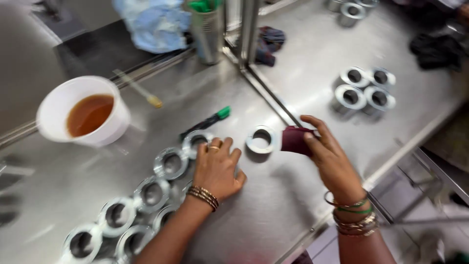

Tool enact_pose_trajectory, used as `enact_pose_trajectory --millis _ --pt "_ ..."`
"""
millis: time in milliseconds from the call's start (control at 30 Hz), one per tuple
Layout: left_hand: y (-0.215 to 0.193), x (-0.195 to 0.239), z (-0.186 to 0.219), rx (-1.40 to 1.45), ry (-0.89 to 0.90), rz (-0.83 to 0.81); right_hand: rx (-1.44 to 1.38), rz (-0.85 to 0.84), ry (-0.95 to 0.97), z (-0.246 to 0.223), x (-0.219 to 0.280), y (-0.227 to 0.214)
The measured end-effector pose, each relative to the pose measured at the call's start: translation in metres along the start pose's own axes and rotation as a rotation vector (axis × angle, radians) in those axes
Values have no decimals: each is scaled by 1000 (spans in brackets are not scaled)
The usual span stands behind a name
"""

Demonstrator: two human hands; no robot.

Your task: The recorder is applying a liquid solution to metal ring components, cleaning them with a cloth, and marking them with a pen for inspection.

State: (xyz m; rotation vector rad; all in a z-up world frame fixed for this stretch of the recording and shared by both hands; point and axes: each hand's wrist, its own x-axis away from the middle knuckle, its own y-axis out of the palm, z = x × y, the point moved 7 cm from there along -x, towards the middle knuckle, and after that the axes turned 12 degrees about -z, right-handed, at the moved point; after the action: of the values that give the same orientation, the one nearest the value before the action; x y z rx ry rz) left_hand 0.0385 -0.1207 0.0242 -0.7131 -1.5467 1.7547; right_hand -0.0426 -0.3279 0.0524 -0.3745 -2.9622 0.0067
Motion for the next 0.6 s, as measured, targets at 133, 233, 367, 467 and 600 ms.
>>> enact_pose_trajectory --millis 133,233,367,467,600 --pt "8 -35 26 38 59 159 -75 -56 -47 5 4 -8" --pt "5 -51 19 173 0 16 -135 -69 -31 4 7 -9" --pt "14 -48 1 420 -128 -175 -88 2 59 14 14 -16" --pt "-8 -37 18 537 61 113 -129 -48 82 28 8 -1" --pt "-32 -14 44 527 110 284 -489 -274 23 47 4 39"
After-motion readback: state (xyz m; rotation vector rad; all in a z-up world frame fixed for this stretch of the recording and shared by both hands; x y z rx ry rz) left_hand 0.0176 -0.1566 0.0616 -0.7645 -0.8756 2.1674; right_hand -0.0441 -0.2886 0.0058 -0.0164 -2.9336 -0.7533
